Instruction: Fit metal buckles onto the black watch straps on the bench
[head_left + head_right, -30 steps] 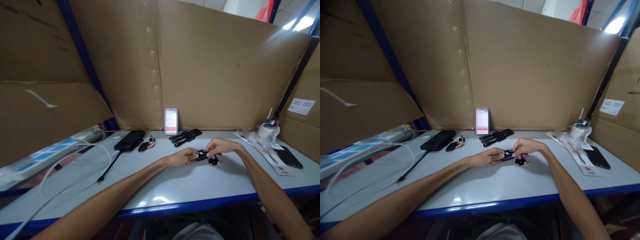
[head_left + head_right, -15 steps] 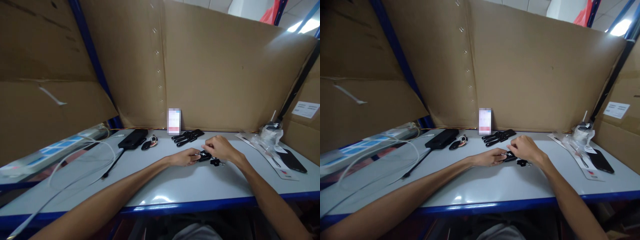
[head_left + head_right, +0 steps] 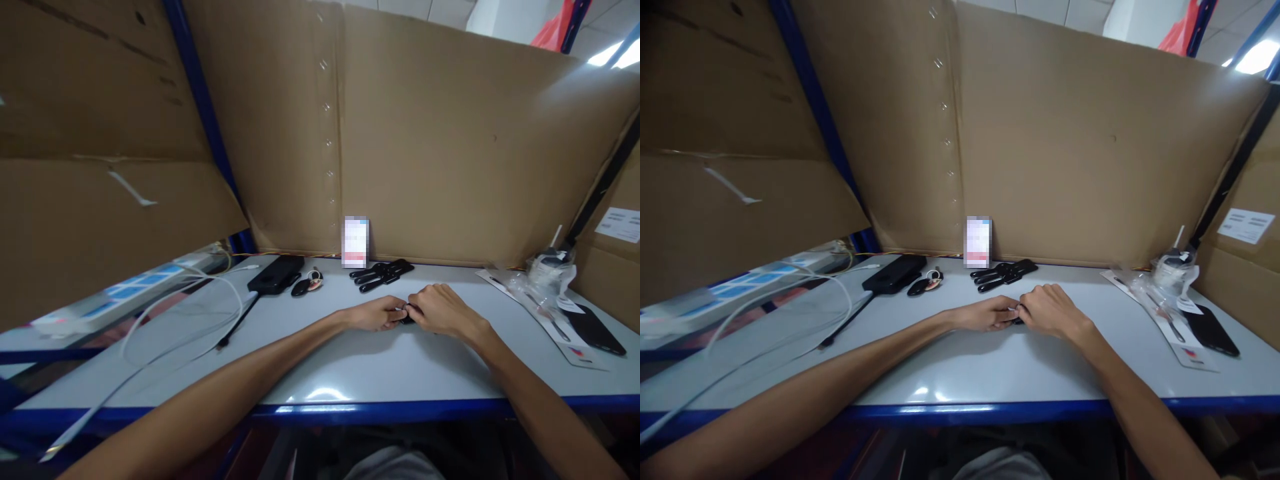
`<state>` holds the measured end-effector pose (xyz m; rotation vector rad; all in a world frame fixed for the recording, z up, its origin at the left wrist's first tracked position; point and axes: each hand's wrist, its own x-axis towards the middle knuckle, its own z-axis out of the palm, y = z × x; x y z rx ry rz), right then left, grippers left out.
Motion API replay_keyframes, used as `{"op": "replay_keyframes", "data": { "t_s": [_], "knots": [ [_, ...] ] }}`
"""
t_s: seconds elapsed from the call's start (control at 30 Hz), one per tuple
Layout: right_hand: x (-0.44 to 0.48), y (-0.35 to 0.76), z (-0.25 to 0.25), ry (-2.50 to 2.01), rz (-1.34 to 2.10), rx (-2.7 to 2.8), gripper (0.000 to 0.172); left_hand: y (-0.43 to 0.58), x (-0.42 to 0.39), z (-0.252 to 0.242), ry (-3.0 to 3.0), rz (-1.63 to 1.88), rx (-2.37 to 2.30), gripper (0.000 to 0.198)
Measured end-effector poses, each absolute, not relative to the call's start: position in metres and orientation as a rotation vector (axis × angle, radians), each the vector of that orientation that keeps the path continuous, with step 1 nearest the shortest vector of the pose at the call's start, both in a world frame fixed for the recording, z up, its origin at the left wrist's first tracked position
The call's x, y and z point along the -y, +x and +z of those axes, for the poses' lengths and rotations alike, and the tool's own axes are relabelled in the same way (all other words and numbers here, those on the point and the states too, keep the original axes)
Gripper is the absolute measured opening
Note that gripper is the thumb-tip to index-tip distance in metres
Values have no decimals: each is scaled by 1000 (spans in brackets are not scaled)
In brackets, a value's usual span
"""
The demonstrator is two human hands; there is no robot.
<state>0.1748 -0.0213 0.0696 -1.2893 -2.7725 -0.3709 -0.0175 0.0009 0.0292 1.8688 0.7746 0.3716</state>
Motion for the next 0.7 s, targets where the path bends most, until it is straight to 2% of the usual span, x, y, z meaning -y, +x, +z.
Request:
{"op": "replay_keyframes", "data": {
  "t_s": [0.17,0.27,0.37,0.43,0.53,0.6,0.7],
  "knots": [
    [17,167,58,-1446,-308,2620,34,-17,-3,23,1798,401,-788,29],
    [12,165,55,-1595,-21,2444,33,-16,-3,17,1736,462,-796,30],
    [8,170,62,-1563,279,2383,38,-14,-2,15,1705,506,-828,33],
    [7,176,69,-1492,231,2360,37,-14,-2,16,1691,502,-843,35],
    [9,186,80,-1344,58,2392,25,-15,-2,19,1688,481,-840,37],
    [11,190,83,-1246,106,2454,21,-16,-2,20,1695,471,-831,36],
    [11,190,81,-1164,207,2510,25,-17,-2,21,1693,454,-817,32]
  ]
}}
